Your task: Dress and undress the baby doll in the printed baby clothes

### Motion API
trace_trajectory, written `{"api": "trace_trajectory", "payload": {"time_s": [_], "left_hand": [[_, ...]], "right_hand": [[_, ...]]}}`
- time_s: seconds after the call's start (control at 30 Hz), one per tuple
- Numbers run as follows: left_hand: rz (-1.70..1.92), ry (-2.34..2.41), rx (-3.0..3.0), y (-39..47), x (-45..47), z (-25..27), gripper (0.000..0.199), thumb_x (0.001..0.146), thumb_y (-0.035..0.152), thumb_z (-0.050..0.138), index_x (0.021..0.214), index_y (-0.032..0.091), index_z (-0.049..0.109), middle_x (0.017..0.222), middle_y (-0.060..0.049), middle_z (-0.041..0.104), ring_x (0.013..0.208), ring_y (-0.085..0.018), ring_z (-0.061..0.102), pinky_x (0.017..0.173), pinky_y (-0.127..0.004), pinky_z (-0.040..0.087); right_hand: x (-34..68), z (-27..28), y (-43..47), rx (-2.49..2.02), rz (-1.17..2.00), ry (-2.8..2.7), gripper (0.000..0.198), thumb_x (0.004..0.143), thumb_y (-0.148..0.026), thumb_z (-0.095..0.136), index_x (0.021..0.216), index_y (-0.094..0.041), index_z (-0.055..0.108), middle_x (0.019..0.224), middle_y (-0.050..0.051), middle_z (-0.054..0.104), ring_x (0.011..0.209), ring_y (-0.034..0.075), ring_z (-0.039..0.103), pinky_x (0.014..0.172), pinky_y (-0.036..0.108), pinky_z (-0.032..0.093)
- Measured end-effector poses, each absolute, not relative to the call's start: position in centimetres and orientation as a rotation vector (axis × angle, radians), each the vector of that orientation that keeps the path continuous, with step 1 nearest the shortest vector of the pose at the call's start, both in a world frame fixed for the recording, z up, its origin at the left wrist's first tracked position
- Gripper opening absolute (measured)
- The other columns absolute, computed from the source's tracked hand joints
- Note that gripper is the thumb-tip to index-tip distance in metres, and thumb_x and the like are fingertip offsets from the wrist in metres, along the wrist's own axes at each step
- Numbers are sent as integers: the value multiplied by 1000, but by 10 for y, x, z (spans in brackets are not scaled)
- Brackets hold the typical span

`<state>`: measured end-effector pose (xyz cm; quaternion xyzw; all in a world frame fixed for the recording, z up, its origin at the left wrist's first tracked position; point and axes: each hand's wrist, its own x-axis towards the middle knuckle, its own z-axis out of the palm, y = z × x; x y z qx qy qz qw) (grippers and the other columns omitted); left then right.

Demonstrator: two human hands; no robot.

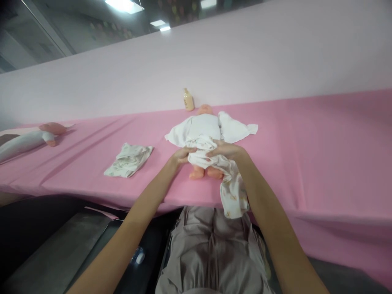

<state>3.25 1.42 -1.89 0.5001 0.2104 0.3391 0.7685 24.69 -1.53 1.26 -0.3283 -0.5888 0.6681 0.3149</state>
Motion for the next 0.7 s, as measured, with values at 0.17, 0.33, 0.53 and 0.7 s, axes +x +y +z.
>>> {"api": "trace_trajectory", "payload": {"time_s": [0.17, 0.33, 0.53, 0.7], "left_hand": [[687, 515, 1105, 13, 35, -11, 45, 69, 20, 75, 110, 6, 63, 112, -18, 69, 107, -30, 64, 98, -41, 49], [741, 506, 1156, 8, 40, -6, 51, 65, 16, 78, 113, 9, 61, 110, -15, 70, 111, -29, 62, 101, -40, 46], [973, 473, 1198, 27, 26, -18, 53, 69, 18, 72, 119, 15, 56, 107, -10, 69, 101, -23, 65, 94, -36, 49], [1338, 914, 1469, 50, 4, -31, 44, 63, 7, 57, 105, 17, 60, 91, -3, 65, 76, -14, 61, 69, -28, 51]], "right_hand": [[240, 18, -21, -631, 1785, -1346, 44, 63, -20, 81, 102, -14, 62, 91, 7, 71, 77, 19, 67, 70, 29, 54], [231, 17, -23, -550, 1803, -1145, 26, 66, -23, 77, 84, -17, 60, 62, 0, 63, 58, 16, 60, 61, 30, 52], [227, 22, -26, -321, 1919, -1034, 32, 73, -19, 71, 60, -20, 42, 40, -9, 28, 42, 8, 37, 51, 22, 46], [237, 23, -29, -320, 1962, -1150, 34, 72, -20, 72, 60, -19, 40, 41, -10, 23, 41, 6, 27, 45, 19, 37]]}}
